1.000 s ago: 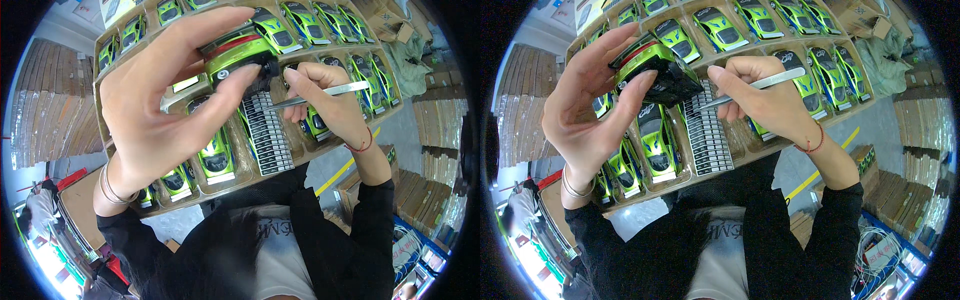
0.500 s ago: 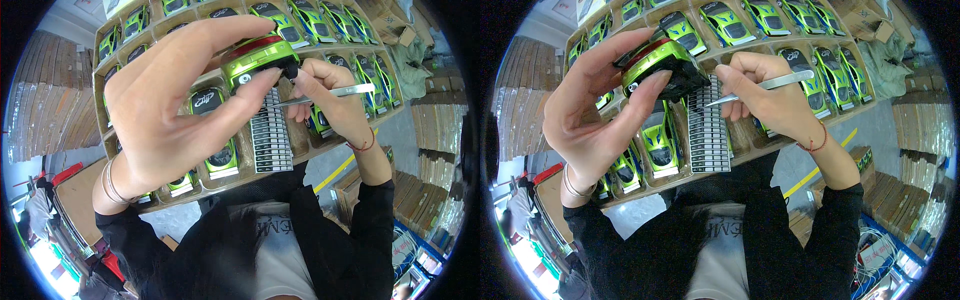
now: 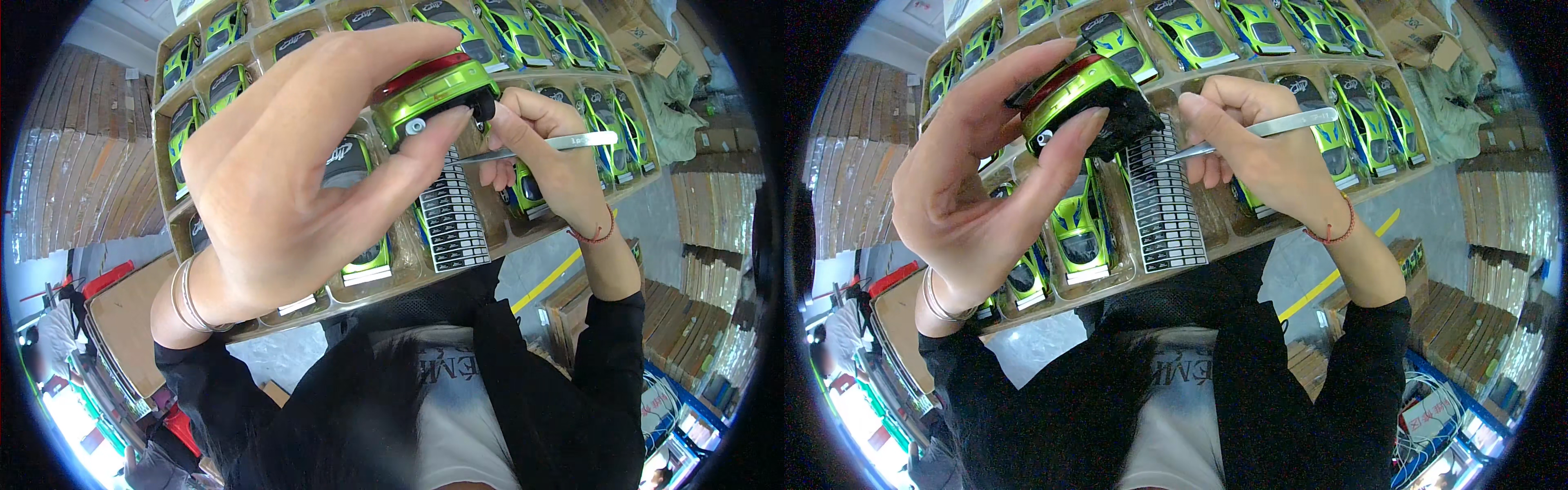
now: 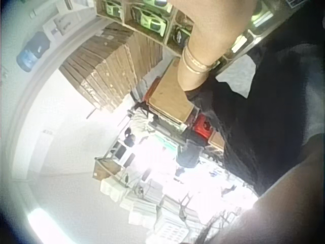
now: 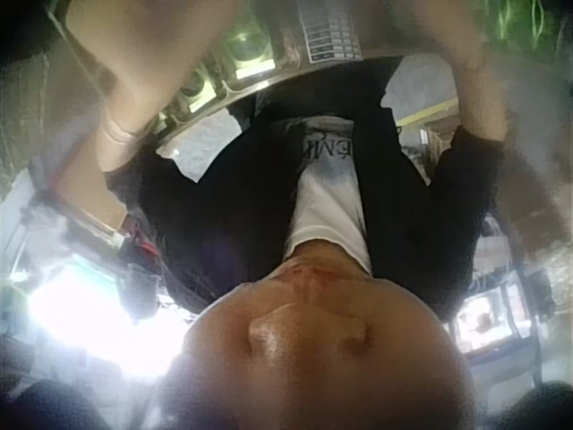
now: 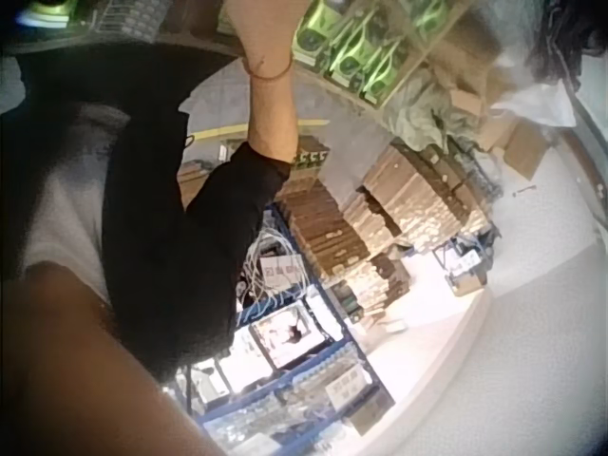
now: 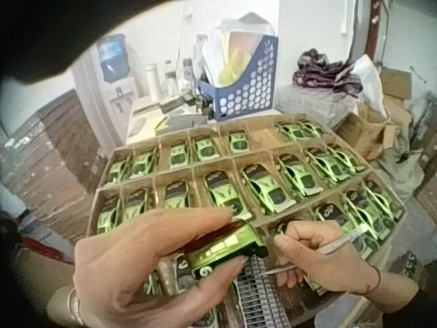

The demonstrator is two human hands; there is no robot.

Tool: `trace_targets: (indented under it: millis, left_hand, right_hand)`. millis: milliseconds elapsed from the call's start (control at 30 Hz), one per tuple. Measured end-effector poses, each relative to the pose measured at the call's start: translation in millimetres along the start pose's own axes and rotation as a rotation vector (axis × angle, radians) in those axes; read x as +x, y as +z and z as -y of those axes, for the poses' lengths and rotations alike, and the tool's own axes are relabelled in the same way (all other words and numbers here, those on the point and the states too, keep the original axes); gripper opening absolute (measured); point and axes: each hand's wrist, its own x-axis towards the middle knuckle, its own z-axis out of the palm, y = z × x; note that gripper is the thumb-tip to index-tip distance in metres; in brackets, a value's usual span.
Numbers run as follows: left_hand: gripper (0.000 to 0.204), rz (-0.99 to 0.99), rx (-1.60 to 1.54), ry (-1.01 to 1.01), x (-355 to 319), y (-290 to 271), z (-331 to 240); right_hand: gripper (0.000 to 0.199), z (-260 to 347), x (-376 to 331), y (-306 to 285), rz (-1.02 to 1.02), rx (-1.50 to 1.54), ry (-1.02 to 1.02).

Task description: The person attaches small parts to the chassis of toy cars using tweezers.

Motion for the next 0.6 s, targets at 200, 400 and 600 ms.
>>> trace_targets:
  millis: [200, 400, 600]
  left_hand:
    - [0.044, -0.011, -0.007, 0.034, -1.2, 0.8, 1.7]
    - [0.044, 0.002, 0.038, 0.027, 0.1, 0.9, -1.1]
    - [0.045, -0.089, -0.051, -0.015, -3.0, 8.8, 0.7]
  right_hand:
    - [0.032, 0.2, -0.4, 0.4, 0.007, -0.023, -0.016]
    - [0.031, -0.3, 0.6, 1.1, 0.025, -0.024, -0.026]
    - [0.025, -0.6, -0.3, 0.2, 0.042, -0.038, -0.184]
